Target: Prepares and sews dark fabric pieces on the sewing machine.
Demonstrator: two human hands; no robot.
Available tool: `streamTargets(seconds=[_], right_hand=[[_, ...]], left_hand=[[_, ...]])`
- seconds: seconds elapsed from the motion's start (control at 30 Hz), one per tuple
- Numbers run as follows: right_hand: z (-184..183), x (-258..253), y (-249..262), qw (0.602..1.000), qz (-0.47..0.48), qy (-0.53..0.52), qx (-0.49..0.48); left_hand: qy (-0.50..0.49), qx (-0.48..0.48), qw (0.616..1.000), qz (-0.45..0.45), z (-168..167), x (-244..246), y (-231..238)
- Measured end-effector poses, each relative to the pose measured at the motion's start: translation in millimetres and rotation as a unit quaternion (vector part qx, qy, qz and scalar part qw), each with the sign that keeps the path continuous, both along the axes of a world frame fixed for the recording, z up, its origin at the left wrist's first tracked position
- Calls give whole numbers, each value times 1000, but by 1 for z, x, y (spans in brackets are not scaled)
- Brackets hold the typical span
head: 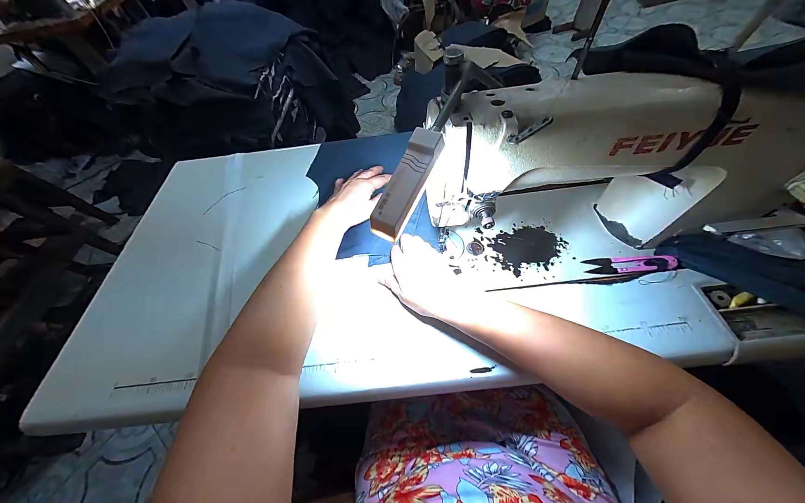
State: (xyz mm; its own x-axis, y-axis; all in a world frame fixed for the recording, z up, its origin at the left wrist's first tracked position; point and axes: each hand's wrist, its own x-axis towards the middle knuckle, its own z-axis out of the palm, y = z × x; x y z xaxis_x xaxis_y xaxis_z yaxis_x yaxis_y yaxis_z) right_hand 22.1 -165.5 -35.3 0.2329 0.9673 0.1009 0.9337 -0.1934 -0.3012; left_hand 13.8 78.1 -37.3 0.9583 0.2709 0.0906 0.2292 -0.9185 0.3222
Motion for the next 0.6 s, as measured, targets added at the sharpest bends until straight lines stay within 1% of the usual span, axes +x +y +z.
streamTargets(seconds=[0.1,0.17,0.23,0.27,0.33,0.4,0.47,0.5,0.6], right_hand=[[-7,0,-4,1000,7,-15,-7],[-10,4,-8,1000,19,-11,-12],[-12,8,-15,999,48,-9,-1],[-11,10,-20,998,63,-8,1],[-4,12,-34,996,83,9,-26],[-3,15,-49,995,96,32,-4],[-2,19,-63,995,89,50,18],[-2,21,-69,995,82,51,25],[-10,27,-78,995,63,44,62]], left_hand=[[82,7,995,56,-4,-3,4],[94,21,992,85,-11,-10,1],[100,43,987,115,-11,-24,-12],[112,61,982,138,-7,-35,-24],[157,102,963,195,13,-61,-60],[192,112,943,246,31,-90,-103],[203,109,937,262,36,-120,-139],[230,95,930,270,40,-130,-155],[295,59,916,266,47,-142,-189]])
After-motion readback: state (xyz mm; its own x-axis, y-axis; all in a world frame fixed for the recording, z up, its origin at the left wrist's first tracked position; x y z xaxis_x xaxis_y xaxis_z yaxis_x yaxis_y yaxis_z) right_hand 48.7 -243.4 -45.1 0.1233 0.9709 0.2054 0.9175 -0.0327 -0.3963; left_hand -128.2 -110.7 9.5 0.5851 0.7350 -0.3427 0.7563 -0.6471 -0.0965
